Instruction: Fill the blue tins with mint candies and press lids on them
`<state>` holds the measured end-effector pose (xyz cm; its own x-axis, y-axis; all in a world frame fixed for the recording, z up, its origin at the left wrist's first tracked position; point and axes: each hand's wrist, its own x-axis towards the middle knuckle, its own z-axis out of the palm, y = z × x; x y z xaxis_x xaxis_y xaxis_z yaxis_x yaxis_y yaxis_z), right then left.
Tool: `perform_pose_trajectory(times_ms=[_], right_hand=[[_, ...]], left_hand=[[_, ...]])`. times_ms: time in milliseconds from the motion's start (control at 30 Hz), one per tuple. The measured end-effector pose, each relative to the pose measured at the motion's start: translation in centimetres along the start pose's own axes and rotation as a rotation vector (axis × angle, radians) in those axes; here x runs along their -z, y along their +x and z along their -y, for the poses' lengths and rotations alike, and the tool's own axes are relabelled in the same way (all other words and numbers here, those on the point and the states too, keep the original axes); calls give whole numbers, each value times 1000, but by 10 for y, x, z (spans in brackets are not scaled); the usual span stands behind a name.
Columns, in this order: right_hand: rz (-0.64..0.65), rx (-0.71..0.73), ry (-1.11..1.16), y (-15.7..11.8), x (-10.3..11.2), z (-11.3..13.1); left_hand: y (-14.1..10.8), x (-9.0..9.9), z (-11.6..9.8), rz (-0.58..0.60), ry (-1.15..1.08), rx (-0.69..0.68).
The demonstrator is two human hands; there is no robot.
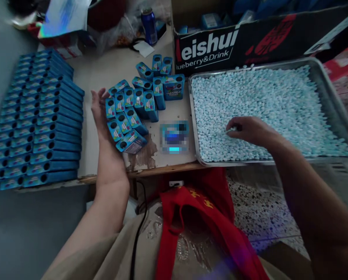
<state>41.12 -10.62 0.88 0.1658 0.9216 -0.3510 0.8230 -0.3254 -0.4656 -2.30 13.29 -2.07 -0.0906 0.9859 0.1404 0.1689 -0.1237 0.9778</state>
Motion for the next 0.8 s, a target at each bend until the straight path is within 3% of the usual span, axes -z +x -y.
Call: perform_pose_trajectory(times_ms=[67,133,233,333,433,500,567,667,800], right_hand=[[-16,-69,105,-1,6,-8],[-47,-96,123,-2,9,-11],[-136,-60,50,-3,6,-4],[-134,-41,-10,-1,1,9],[-94,-3,-154,2,-2,21],[-92,26,-224,2,-2,27],[-69,21,-189,-1,-1,32],[-26,-56,-24,-7,1,37],[-64,-43,220,-12,8,57]], left_hand=[[14,28,0,-72,-6,79],[10,55,-5,-157,24,104],[-24,80,-20,-245,87,22],[-79,84,-43,-303,265,-207],[-138,72,-68,-296,377,-394],[-172,55,-76,-209,383,-449],[-197,32,-71,-49,304,-424],[-212,-9,-44,187,172,-314],[-203,-51,-9,334,176,-251]])
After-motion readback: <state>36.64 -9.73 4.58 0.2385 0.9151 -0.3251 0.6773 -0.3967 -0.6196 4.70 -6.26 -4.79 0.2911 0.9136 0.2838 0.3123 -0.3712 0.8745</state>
